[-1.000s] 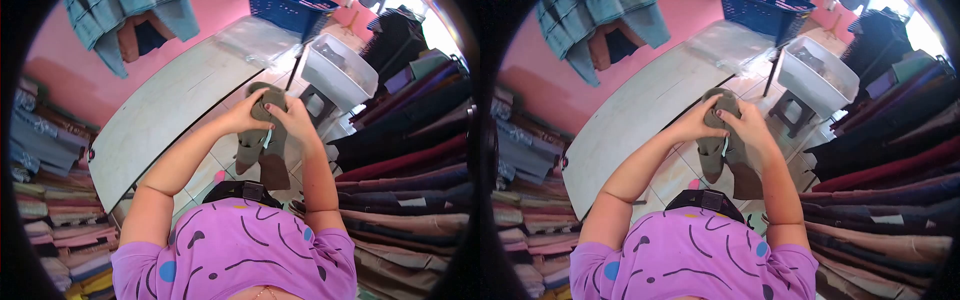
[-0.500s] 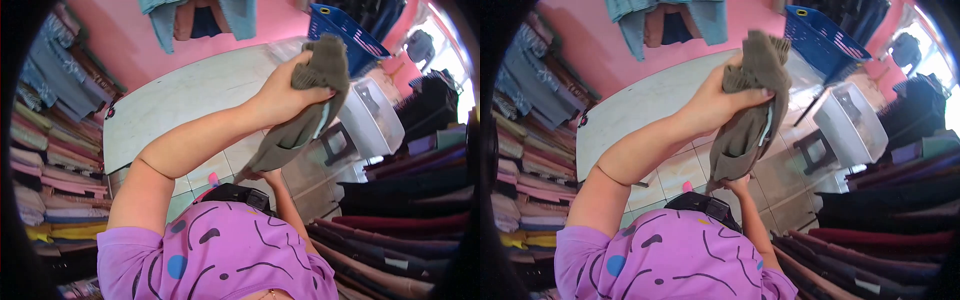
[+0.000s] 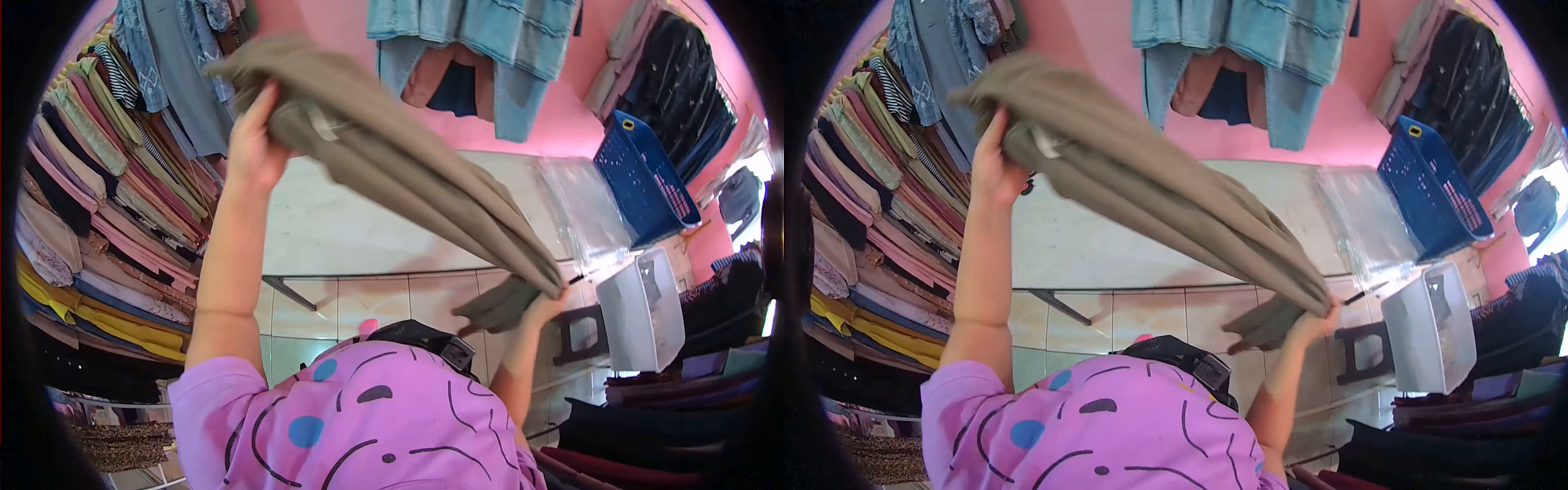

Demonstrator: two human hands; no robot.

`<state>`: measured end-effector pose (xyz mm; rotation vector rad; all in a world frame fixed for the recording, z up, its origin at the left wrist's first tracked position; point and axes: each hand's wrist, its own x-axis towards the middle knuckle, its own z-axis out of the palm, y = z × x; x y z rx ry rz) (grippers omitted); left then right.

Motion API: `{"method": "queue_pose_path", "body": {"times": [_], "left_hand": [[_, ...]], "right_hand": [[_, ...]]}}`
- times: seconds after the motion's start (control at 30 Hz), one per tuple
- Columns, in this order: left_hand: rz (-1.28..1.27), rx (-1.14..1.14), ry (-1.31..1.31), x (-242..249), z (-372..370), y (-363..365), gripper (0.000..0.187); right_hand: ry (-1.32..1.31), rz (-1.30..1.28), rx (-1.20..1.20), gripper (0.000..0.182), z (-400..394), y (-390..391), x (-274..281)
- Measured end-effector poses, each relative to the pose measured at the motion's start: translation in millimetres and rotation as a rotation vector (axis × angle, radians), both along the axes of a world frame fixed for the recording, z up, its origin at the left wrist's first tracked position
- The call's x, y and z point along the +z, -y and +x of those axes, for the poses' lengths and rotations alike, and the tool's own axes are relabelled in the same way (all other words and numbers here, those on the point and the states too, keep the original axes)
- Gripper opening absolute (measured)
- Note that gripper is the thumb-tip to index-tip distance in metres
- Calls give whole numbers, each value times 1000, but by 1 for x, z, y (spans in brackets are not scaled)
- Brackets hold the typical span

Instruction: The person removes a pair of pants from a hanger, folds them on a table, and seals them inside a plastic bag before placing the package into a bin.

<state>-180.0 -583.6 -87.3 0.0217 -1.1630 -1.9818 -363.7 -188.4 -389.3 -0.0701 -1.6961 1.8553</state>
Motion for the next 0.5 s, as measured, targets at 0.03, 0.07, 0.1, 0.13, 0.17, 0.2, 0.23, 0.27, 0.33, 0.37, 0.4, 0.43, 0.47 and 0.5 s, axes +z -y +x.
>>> {"method": "queue_pose_path", "body": {"times": [0.03, 0.07, 0.1, 0.13, 0.17, 0.2, 0.23, 0.27, 0.33, 0.37, 0.4, 0.43, 0.47, 0.5], "left_hand": [[79, 49, 2, -14, 13, 29, 43], [137, 75, -12, -33, 28, 58, 44], [194, 105, -31, -53, 42, 85, 44], [245, 138, -38, -75, 54, 108, 44], [298, 173, -38, -101, 66, 127, 44], [345, 198, -24, -131, 77, 146, 44], [392, 225, -11, -164, 87, 162, 45], [429, 292, 33, -198, 96, 177, 46], [519, 369, 146, -269, 116, 201, 51], [572, 379, 217, -308, 130, 213, 56], [567, 466, 350, -362, 147, 229, 60], [561, 549, 482, -400, 163, 237, 64], [570, 562, 495, -401, 173, 228, 64], [496, 624, 596, -396, 177, 213, 68]], "right_hand": [[-37, 52, -23, 23, -14, 6, 19], [-129, 218, -78, 23, -20, 19, 45], [-225, 382, -132, 24, -28, 34, 72], [-319, 650, -242, 27, -35, 50, 94], [-404, 748, -207, 29, -44, 66, 109], [-435, 834, -187, 32, -52, 88, 115], [-469, 918, -165, 36, -59, 109, 117], [-384, 1072, -182, 43, -61, 134, 112], [-158, 1312, -103, 67, -69, 176, 82], [-91, 1394, -47, 80, -66, 195, 64], [18, 1463, 58, 79, -66, 208, 42], [127, 1528, 162, 80, -64, 218, 17], [131, 1538, 181, 80, -64, 223, -21], [238, 1550, 288, 77, -65, 224, -64]]}}
